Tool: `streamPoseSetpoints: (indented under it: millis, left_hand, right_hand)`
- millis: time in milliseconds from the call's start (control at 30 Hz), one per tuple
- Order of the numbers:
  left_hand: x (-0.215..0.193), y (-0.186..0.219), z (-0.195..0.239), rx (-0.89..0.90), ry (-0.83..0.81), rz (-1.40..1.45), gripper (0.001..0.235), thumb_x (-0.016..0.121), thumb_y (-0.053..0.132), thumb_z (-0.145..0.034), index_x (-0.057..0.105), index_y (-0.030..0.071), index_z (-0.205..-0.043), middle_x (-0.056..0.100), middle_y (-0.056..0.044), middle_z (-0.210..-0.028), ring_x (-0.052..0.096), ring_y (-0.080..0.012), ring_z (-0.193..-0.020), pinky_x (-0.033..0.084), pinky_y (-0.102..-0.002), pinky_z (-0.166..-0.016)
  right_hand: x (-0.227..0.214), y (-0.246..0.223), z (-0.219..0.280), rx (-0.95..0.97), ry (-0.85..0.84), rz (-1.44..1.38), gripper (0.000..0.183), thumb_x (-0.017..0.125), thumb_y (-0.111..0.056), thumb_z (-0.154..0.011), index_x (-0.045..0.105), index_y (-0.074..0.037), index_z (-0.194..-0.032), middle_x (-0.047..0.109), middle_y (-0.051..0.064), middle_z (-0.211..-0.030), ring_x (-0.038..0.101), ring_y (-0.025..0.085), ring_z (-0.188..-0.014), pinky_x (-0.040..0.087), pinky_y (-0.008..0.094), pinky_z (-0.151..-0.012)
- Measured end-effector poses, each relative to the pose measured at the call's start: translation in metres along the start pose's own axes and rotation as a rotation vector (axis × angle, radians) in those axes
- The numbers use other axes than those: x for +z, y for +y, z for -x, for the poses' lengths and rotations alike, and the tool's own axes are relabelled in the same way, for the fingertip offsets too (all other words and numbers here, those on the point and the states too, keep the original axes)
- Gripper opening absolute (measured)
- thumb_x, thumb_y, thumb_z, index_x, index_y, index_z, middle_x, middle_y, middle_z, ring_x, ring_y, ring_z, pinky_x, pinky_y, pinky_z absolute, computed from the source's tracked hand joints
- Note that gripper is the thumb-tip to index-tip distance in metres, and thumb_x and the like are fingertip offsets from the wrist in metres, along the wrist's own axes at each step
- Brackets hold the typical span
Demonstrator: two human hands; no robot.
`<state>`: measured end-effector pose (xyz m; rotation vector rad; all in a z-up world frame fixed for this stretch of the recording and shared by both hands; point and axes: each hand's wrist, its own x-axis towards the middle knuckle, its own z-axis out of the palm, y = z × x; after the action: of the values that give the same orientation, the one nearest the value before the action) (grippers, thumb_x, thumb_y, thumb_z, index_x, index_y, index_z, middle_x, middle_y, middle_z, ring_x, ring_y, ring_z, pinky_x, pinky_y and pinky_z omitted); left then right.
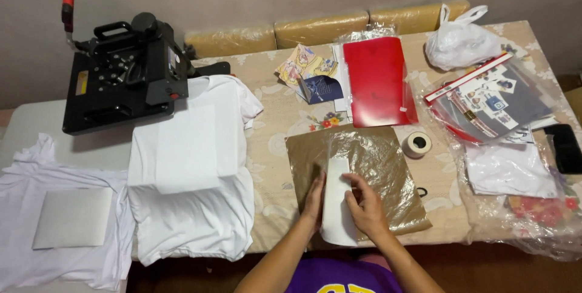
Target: Organizing design papers and folders before using a heat press to print on a t-shirt.
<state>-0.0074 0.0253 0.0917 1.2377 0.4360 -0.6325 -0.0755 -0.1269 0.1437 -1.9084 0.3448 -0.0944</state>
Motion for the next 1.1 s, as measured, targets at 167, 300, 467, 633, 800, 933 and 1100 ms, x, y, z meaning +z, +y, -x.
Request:
streamPoseSetpoints:
  millis: [167, 300, 467, 633, 800, 933, 1100]
  left_hand:
    - [-0.019, -0.026, -0.011, -0.199, -0.457, 0.46, 0.103, 0.062, 0.085, -0.089, 0.073, 0.004, -0.152, 0.082, -0.022, -0.129, 0.08, -0.0375, -0.116, 0.067, -0.05, -0.094]
    - [-0.042, -0.01, -0.009, -0.207, -0.288, 0.134, 0.055, 0.085, 0.027, -0.094, 0.074, 0.004, -0.143, 0.082, -0.018, -0.118, 0.081, -0.0329, -0.099, 0.068, -0.046, -0.079]
    - [-0.091, -0.04, -0.052, 0.03, -0.029, -0.202, 0.045, 0.09, 0.008, -0.098, 0.078, -0.004, -0.14, 0.088, -0.02, -0.115, 0.086, -0.0279, -0.105, 0.071, -0.044, -0.089]
    - [-0.099, -0.046, -0.055, -0.039, 0.108, -0.428, 0.05, 0.086, 0.018, -0.101, 0.074, 0.007, -0.148, 0.086, -0.019, -0.126, 0.081, -0.0319, -0.122, 0.068, -0.049, -0.099]
    - [-0.099, -0.071, -0.057, -0.156, 0.271, -0.764, 0.057, 0.083, 0.038, -0.102, 0.072, 0.026, -0.157, 0.084, -0.006, -0.14, 0.074, -0.0267, -0.139, 0.062, -0.05, -0.109]
    - [-0.082, -0.049, -0.039, -0.134, 0.241, -0.71, 0.051, 0.081, 0.037, -0.105, 0.073, 0.024, -0.154, 0.085, -0.01, -0.135, 0.076, -0.0305, -0.136, 0.061, -0.052, -0.11]
    - [-0.063, -0.022, 0.0, -0.077, 0.176, -0.515, 0.052, 0.079, 0.031, -0.108, 0.071, 0.016, -0.157, 0.08, -0.018, -0.145, 0.068, -0.0349, -0.146, 0.055, -0.053, -0.119]
  right_hand:
    - [0.005, 0.021, -0.003, -0.11, -0.013, 0.079, 0.035, 0.06, -0.01, -0.103, 0.085, -0.017, -0.127, 0.084, 0.0, -0.122, 0.076, 0.017, -0.102, 0.055, 0.03, -0.087]
    - [-0.013, 0.03, -0.004, -0.137, -0.005, 0.123, 0.034, 0.061, -0.008, -0.105, 0.084, -0.014, -0.129, 0.085, 0.003, -0.129, 0.079, 0.019, -0.113, 0.061, 0.032, -0.09]
    - [-0.05, 0.046, -0.014, 0.055, 0.085, 0.176, 0.037, 0.07, -0.003, -0.102, 0.085, -0.015, -0.135, 0.084, 0.015, -0.13, 0.079, 0.04, -0.122, 0.063, 0.051, -0.105]
    - [-0.072, 0.079, -0.037, 0.176, 0.121, 0.348, 0.037, 0.067, -0.005, -0.105, 0.081, -0.015, -0.138, 0.082, 0.015, -0.137, 0.077, 0.039, -0.132, 0.058, 0.051, -0.116]
    - [-0.061, 0.013, -0.031, 0.544, 0.104, 0.136, 0.059, 0.061, -0.039, -0.115, 0.058, -0.004, -0.162, 0.06, 0.027, -0.163, 0.053, 0.043, -0.158, 0.036, 0.055, -0.136]
    - [-0.019, 0.146, -0.047, -0.17, -0.378, 1.151, 0.071, 0.068, -0.008, -0.1, 0.046, -0.003, -0.167, 0.041, 0.021, -0.179, 0.032, 0.039, -0.17, 0.028, 0.049, -0.137]
    - [0.007, 0.098, -0.028, -0.213, -0.713, 0.814, 0.076, 0.08, -0.039, -0.101, 0.054, -0.005, -0.163, 0.054, 0.017, -0.168, 0.049, 0.033, -0.162, 0.042, 0.04, -0.134]
